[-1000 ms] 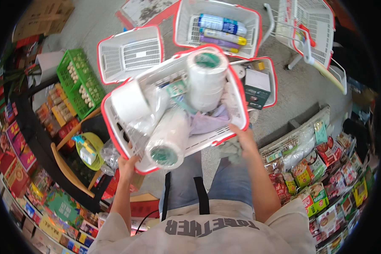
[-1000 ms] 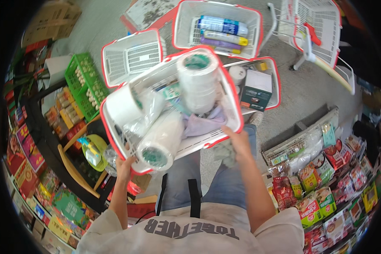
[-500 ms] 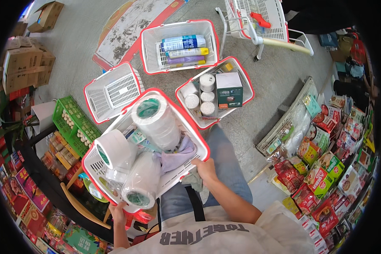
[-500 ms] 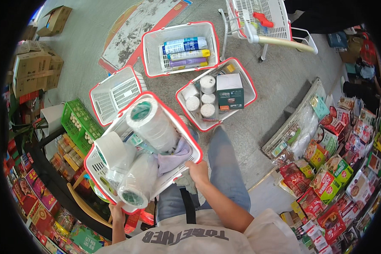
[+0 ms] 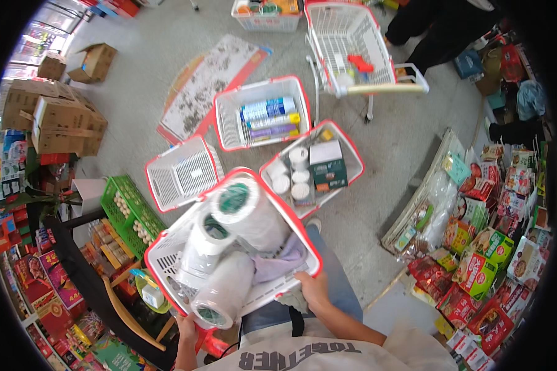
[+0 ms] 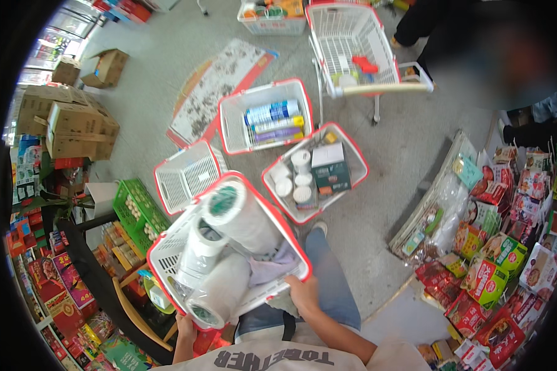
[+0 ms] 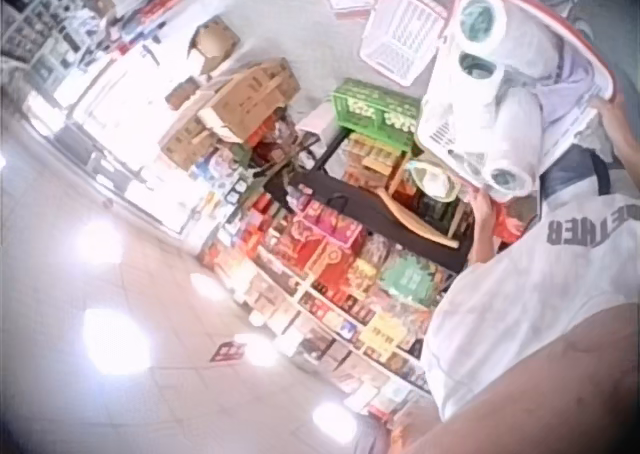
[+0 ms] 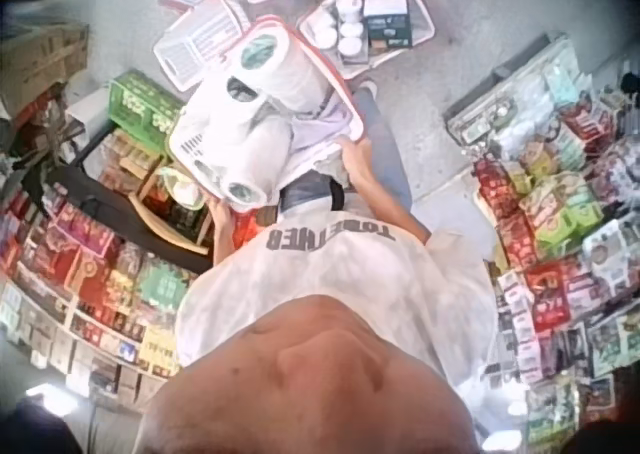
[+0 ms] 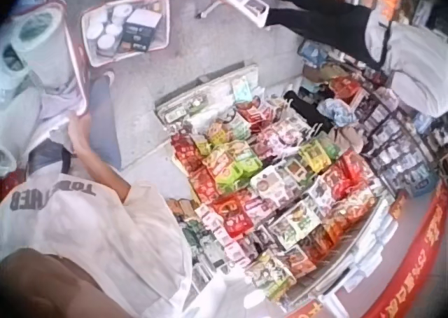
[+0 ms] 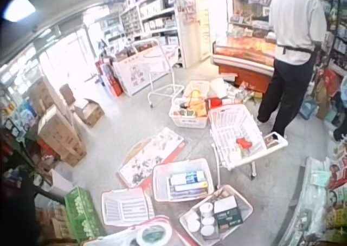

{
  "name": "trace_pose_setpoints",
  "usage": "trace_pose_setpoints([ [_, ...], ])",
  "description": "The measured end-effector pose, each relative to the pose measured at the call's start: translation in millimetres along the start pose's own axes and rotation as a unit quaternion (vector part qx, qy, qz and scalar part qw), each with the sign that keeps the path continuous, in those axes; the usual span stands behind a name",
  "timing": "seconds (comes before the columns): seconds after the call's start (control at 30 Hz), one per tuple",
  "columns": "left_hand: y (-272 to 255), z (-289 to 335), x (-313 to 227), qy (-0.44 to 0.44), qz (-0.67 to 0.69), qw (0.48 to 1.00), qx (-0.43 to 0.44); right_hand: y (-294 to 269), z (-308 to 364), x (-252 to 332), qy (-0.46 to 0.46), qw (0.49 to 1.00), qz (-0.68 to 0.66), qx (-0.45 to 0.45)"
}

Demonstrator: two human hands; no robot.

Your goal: The person organizes items in a store by moving products between shopping baskets and shelves. They handle yellow tape rolls, plastic containers, and other goods, then wipe the shelf surface with a cloth.

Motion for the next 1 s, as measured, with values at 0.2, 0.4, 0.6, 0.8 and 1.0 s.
trace_pose_setpoints([
  [0.2,94.4,6.6,-74.9,0.036,-0.109,0.988,0.101,-71.9,33.3,32.4,-0.048,0.994,-0.038,-0.088],
  [0.4,157.9,-12.5,-139.7,0.139,-0.255,0.943,0.161,-111.4,41.1,35.1,-0.052,0.971,-0.213,-0.097],
  [0.6,208.5,-44.0,-210.9,0.163,-0.322,0.908,0.214,-98.3,45.9,79.7,-0.050,0.955,-0.268,-0.112],
  [0.8,242.6,-98.6,-294.3,0.164,-0.439,0.845,0.258,-61.2,24.1,74.4,-0.047,0.931,-0.324,-0.162],
  [1.0,245.9,-145.4,-362.5,0.165,-0.472,0.809,0.309,-4.1,22.8,64.4,0.039,0.908,-0.392,-0.145],
])
Point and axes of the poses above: each hand's wrist, its own z-axis away from the middle knuckle, its own y-axis out of the palm, x = y × z, the point moved 6 cm from there along -z, towards the middle knuckle, and after that the axes turned 10 degrees about x, right-handed, at the moved point
